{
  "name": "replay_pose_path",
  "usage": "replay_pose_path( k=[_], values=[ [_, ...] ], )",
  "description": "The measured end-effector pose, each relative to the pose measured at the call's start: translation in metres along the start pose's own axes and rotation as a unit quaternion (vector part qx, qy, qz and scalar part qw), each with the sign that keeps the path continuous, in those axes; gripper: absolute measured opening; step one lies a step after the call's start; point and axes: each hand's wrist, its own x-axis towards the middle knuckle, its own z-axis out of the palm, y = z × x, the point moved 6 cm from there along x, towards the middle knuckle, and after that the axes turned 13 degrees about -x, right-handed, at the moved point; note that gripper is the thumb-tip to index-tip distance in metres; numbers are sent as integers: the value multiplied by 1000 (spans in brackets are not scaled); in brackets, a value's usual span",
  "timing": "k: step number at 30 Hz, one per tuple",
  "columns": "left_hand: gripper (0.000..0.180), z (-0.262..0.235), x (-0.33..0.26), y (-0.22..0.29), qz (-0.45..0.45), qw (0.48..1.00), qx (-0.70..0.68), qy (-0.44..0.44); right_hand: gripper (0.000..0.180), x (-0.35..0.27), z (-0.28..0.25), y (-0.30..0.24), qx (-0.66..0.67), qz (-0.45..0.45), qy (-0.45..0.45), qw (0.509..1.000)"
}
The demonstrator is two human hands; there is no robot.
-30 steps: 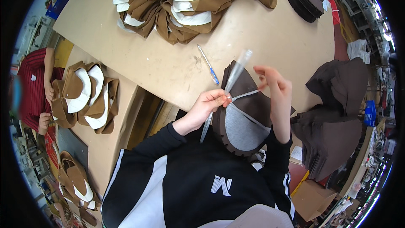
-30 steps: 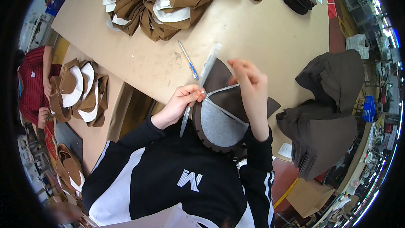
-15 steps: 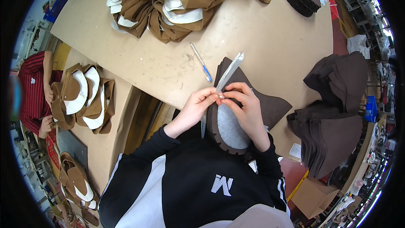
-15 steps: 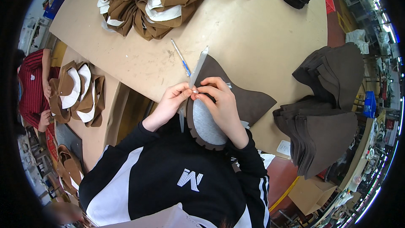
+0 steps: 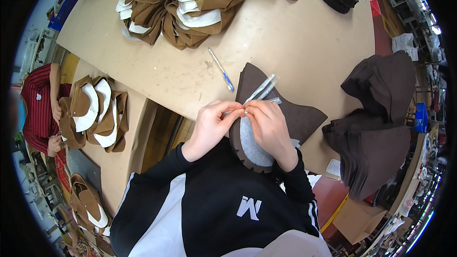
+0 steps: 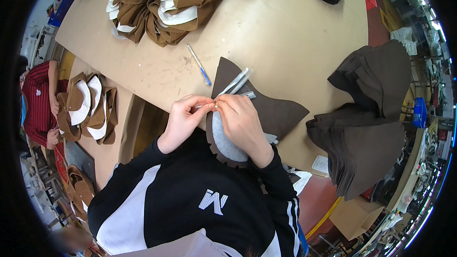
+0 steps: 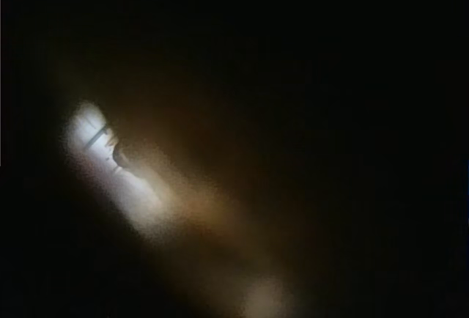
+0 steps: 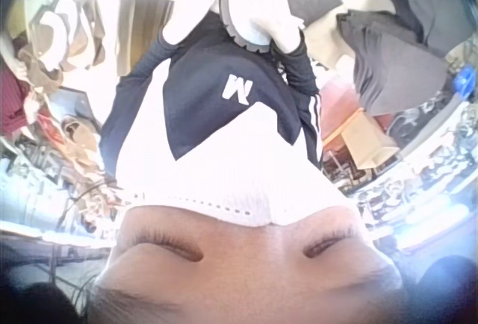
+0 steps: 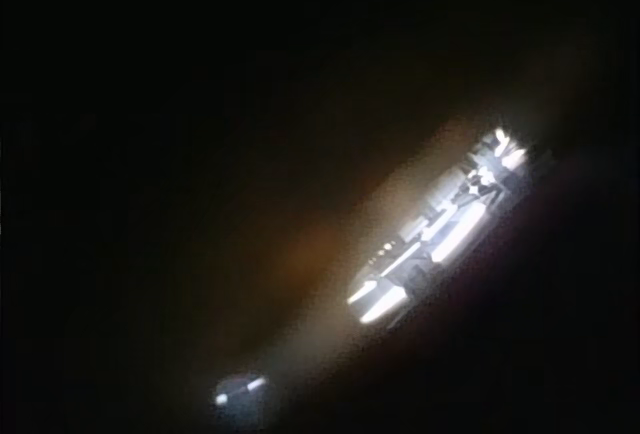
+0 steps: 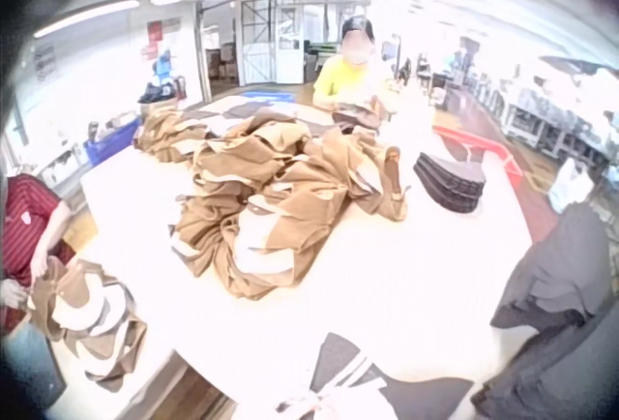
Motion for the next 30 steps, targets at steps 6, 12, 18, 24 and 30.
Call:
replay_pose_path(
  k=[6, 12, 18, 24, 30],
  values=[
    [16, 5, -4, 22, 32, 990, 133, -19, 11, 0, 4, 2, 32, 51, -2, 998],
    [15, 6, 1, 10, -11, 988, 129, -87, 12, 0, 6, -2, 19, 65, 6, 998],
    [16, 0, -1, -24, -236, 902, -344, -113, 19, 2, -5, -5, -5, 38, 20, 999],
    [26, 1, -10, -26, -285, 865, -409, -64, 24, 3, -7, -15, -111, -35, 63, 991],
    [26, 3, -12, -34, -283, 856, -429, -61, 19, -3, -5, -26, -174, -95, 97, 975]
  ],
)
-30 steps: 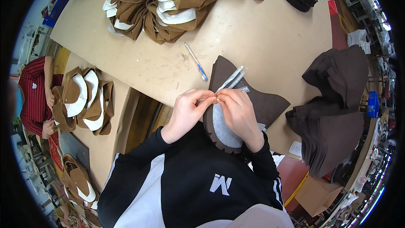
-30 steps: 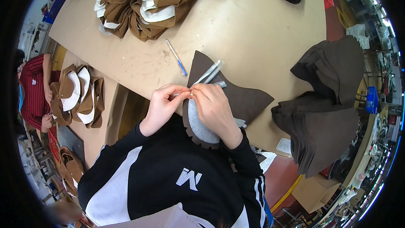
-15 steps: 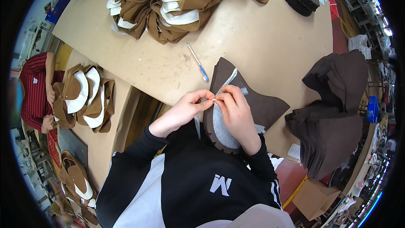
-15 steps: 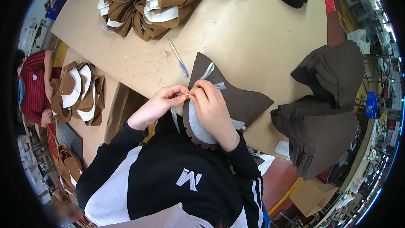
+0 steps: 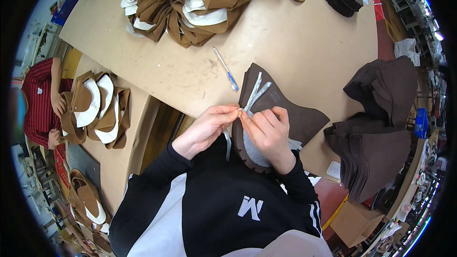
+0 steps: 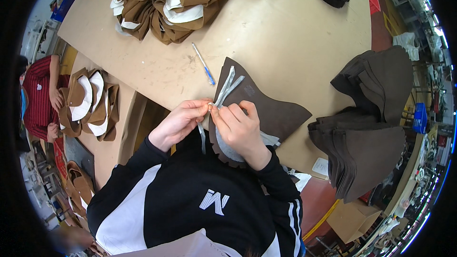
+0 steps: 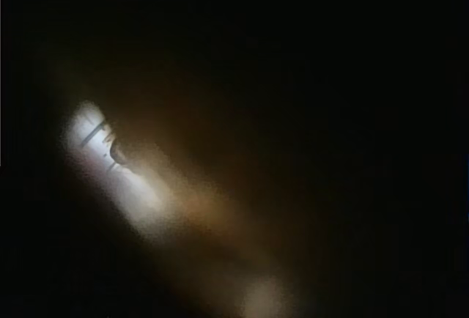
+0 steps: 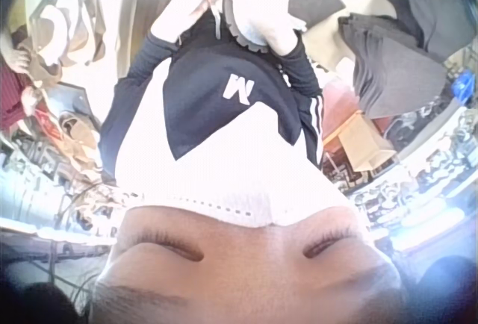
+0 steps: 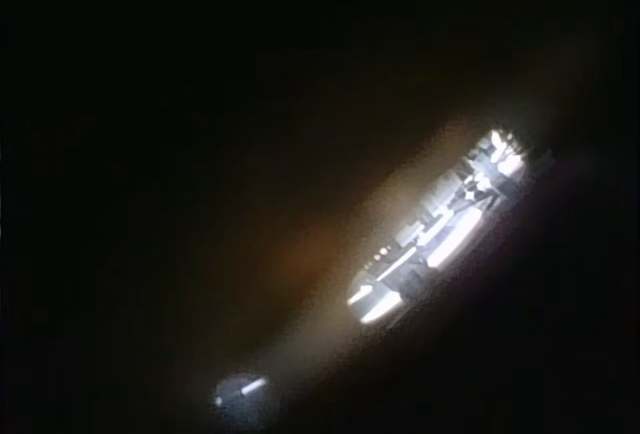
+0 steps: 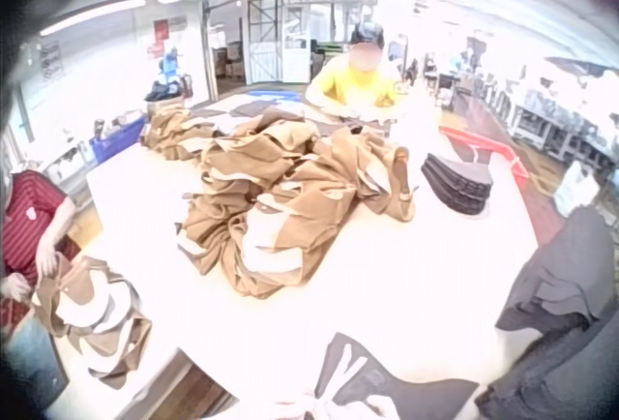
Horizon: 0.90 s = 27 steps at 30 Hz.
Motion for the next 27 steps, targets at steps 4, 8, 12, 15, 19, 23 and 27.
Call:
replay_pose_path(
  k=[4, 8, 12, 15, 19, 23, 27],
  values=[
    [17, 6, 0, -2, 22, 1000, -4, 7, 12, 3, 1, 3, 43, 41, -11, 998],
    [7, 2, 6, 2, 120, 969, 215, -18, 11, 4, 9, 14, 120, 83, -125, 981],
    [10, 34, -8, 27, 348, 792, 495, -90, 14, 0, 13, 20, 127, 26, -164, 978],
    [12, 30, -10, 49, 433, 647, 617, -113, 14, -2, 14, 23, 117, -5, -161, 980],
    [15, 15, 3, 66, 470, 607, 631, -116, 14, -8, 12, 24, 130, -19, -165, 978],
    [15, 20, 6, 68, 515, 526, 661, -143, 16, -9, 5, 25, 171, -22, -161, 972],
    [17, 12, 14, 71, 537, 429, 706, -170, 19, -9, 5, 25, 208, -33, -146, 967]
  ],
)
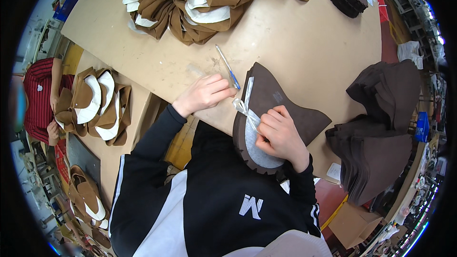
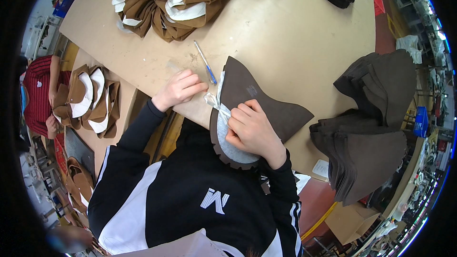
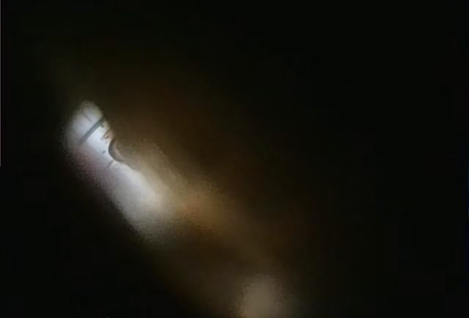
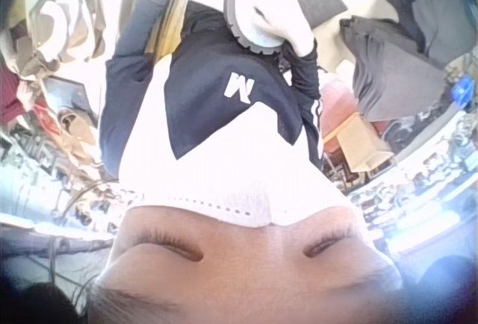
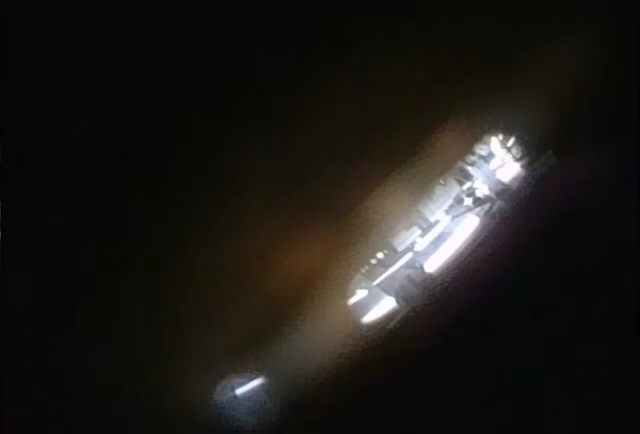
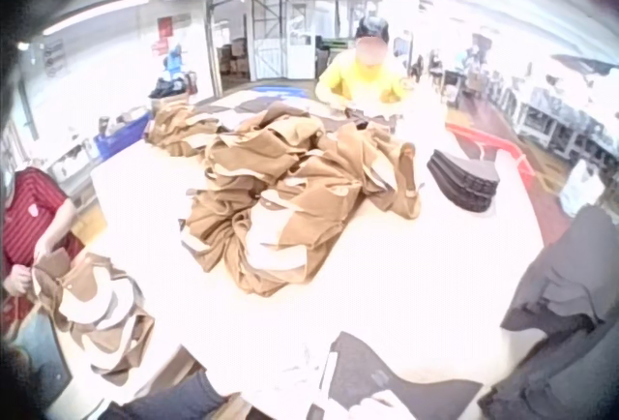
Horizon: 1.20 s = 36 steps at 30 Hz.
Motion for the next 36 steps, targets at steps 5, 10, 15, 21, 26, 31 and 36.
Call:
replay_pose_path(
  k=[5, 10, 15, 21, 26, 31, 36],
  values=[
    [23, 7, 6, -13, -2, 1000, -26, -10, 19, 1, 0, 1, 36, -7, -16, 999],
    [19, 8, 7, -20, -78, 988, -130, -21, 19, 0, -1, 3, 31, 21, -39, 999],
    [16, -33, -19, -20, -243, 956, -165, -10, 19, -58, -39, -9, 29, 197, 70, 977],
    [36, -110, 53, 54, -87, 890, -441, 72, 55, -236, 27, -24, 412, 636, 80, 647],
    [57, -92, 135, 123, -28, 591, -801, -94, 49, -207, 76, -53, 418, 644, 109, 631],
    [54, -81, 106, 157, -180, 509, -829, -147, 42, -184, 98, -70, 609, 582, 266, 468],
    [51, -75, 49, 156, -295, 496, -809, -107, 63, -173, 97, -67, 668, 530, 219, 474]
  ],
)
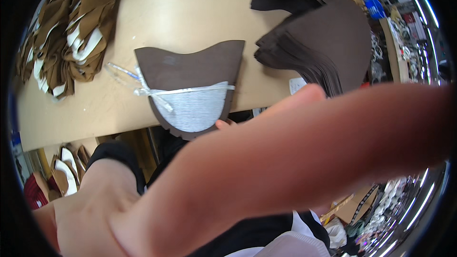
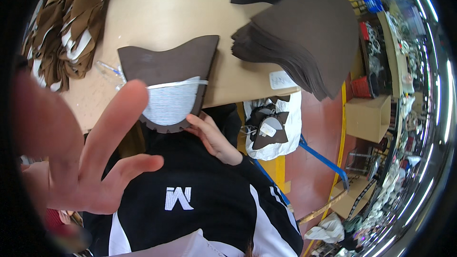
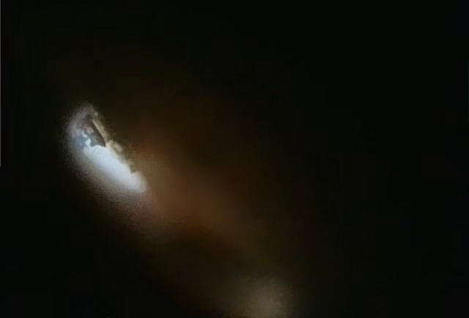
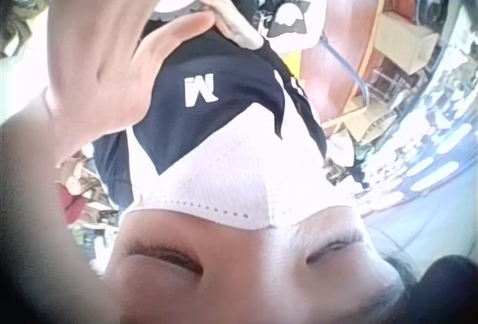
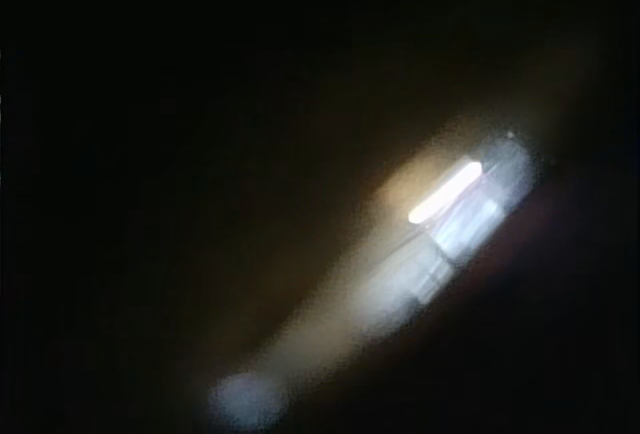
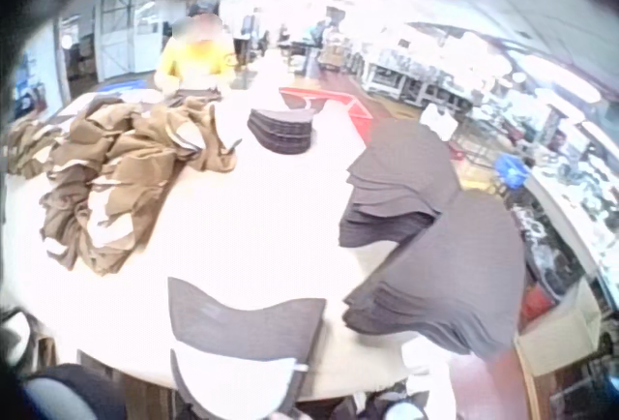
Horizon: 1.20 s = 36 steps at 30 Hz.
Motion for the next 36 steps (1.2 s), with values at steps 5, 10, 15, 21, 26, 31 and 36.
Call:
replay_pose_path(
  k=[5, 10, 15, 21, 26, 31, 36],
  values=[
    [49, -27, -45, -16, 11, 992, 2, 124, 66, 3, 17, -7, 74, -23, 42, 996],
    [47, -40, -87, -18, 47, 977, 10, 206, 64, -1, 16, -12, 21, -67, 59, 996],
    [46, -25, -111, -7, 65, 973, 5, 222, 68, -19, -10, 3, -65, -38, 94, 993],
    [43, 45, -19, 18, 69, 997, 27, 9, 69, -37, -27, -12, -50, -80, 102, 990],
    [47, -7, 24, 18, 290, 932, 211, -46, 70, -29, -26, -24, 109, -103, 134, 980],
    [61, -171, 10, -75, 226, 854, 244, 400, 74, -34, -13, -39, -106, -159, 244, 951],
    [64, -141, 21, -101, 260, 908, 123, 306, 77, -61, 17, -70, -293, -297, 226, 880]
  ],
)
